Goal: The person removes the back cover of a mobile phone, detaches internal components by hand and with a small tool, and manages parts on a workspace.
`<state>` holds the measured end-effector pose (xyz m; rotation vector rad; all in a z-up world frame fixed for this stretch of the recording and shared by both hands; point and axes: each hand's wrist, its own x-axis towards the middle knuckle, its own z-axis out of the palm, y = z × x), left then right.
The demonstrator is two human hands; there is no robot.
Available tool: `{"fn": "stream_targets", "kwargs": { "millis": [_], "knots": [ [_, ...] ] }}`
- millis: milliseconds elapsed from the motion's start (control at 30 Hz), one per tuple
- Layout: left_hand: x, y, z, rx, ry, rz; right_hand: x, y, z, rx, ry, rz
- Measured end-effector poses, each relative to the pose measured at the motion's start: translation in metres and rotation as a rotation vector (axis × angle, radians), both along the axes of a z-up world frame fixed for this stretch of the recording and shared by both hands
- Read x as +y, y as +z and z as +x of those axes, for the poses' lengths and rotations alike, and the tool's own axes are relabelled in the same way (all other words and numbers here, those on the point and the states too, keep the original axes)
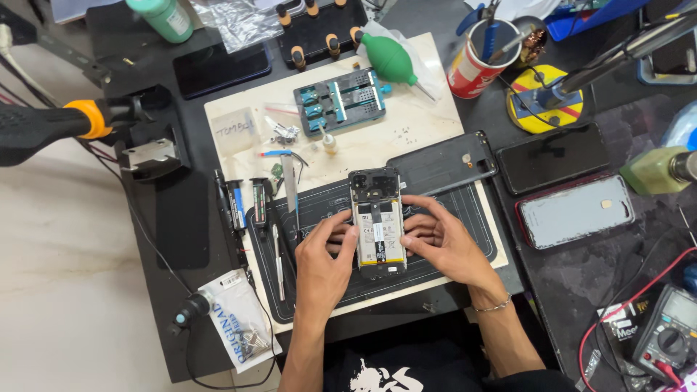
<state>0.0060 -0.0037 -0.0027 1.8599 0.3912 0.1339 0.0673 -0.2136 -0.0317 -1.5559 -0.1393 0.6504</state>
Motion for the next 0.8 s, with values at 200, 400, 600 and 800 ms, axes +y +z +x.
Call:
{"fn": "stream_targets", "kwargs": {
  "millis": [200,400,600,800],
  "knots": [
    [-0.005,-0.004,0.0,0.117,0.032,-0.106,0.003,0.016,-0.005,-0.115,-0.018,-0.209],
    [-0.001,-0.003,-0.006,0.206,0.077,0.021,0.019,0.029,-0.012,-0.248,0.011,-0.287],
    [-0.009,0.002,-0.008,0.066,0.042,0.321,0.031,0.034,-0.019,-0.353,-0.01,-0.374],
    [-0.013,0.015,0.004,0.194,-0.009,0.45,0.028,0.028,-0.021,-0.352,-0.055,-0.348]
  ]
}}
